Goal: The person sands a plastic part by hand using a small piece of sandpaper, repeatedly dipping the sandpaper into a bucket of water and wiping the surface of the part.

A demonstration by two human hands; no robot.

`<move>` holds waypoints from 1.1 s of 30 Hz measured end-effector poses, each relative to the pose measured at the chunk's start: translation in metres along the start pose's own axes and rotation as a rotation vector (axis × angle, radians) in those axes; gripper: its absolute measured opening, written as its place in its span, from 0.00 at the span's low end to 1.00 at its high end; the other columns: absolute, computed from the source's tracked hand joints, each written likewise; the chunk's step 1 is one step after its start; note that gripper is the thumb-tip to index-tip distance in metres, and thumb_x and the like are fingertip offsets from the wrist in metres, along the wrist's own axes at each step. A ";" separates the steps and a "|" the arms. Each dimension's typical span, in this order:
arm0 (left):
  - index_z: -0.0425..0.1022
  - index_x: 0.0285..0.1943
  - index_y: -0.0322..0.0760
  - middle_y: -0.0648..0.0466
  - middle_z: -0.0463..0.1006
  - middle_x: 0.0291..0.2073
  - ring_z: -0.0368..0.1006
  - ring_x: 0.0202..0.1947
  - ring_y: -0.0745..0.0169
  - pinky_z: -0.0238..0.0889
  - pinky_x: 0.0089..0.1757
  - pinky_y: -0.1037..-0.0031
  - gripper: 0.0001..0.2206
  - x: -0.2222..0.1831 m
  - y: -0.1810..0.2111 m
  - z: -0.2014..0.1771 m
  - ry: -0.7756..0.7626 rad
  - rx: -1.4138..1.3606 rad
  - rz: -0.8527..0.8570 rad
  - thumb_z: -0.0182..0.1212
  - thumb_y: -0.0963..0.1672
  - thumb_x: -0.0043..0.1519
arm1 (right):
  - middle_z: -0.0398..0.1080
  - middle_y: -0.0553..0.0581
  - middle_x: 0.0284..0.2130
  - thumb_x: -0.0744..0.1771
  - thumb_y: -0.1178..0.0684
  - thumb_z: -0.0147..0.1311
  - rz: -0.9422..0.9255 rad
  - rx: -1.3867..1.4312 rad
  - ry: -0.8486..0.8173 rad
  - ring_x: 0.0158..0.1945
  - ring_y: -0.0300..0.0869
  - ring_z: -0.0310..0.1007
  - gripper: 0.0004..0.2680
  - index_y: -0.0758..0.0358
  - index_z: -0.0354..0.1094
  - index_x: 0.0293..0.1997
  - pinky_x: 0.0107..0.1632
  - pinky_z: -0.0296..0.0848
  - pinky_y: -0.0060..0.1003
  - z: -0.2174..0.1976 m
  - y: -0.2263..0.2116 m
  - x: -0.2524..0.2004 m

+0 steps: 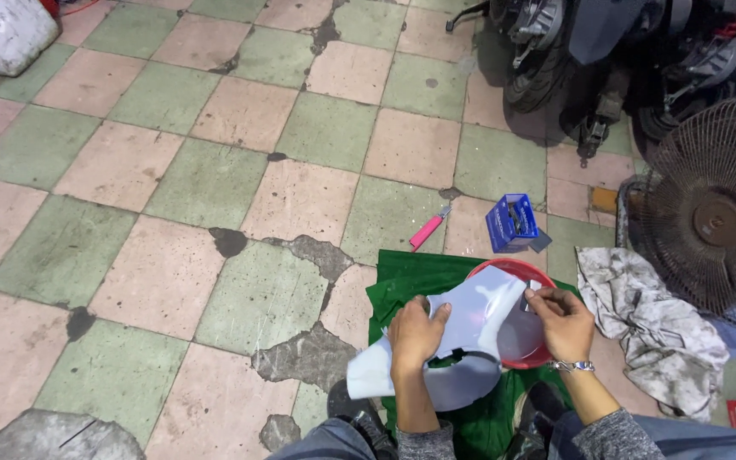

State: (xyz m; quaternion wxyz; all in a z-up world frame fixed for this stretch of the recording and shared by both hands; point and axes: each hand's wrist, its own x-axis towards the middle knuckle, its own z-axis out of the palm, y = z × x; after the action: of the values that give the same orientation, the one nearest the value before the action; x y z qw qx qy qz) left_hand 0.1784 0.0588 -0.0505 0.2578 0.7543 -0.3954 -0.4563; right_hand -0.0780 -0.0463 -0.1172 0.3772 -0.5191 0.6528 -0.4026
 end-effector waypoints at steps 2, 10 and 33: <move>0.72 0.62 0.33 0.32 0.78 0.48 0.71 0.59 0.29 0.63 0.56 0.47 0.24 -0.013 0.009 -0.003 -0.013 -0.053 0.027 0.58 0.53 0.63 | 0.77 0.69 0.40 0.63 0.52 0.72 0.005 0.014 0.003 0.43 0.46 0.77 0.12 0.64 0.76 0.46 0.48 0.72 0.38 0.001 0.002 0.001; 0.67 0.67 0.44 0.32 0.77 0.42 0.72 0.56 0.30 0.66 0.54 0.51 0.25 -0.017 0.001 0.039 -0.044 -0.316 0.084 0.63 0.48 0.60 | 0.76 0.70 0.39 0.62 0.55 0.73 -0.003 0.087 -0.064 0.41 0.45 0.77 0.12 0.67 0.76 0.45 0.47 0.73 0.37 0.006 -0.010 0.007; 0.32 0.79 0.29 0.35 0.47 0.73 0.47 0.72 0.34 0.52 0.63 0.50 0.67 -0.103 0.011 0.115 0.040 0.144 0.006 0.83 0.56 0.41 | 0.79 0.52 0.33 0.62 0.54 0.70 -0.056 0.157 -0.035 0.36 0.34 0.78 0.06 0.61 0.76 0.36 0.41 0.78 0.27 0.001 0.015 -0.049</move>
State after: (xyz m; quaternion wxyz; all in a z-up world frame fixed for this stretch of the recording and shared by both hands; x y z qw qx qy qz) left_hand 0.0441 0.1356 -0.0438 0.2119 0.7787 -0.4242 -0.4109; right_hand -0.0737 0.0041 -0.1281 0.4167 -0.5129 0.5978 -0.4537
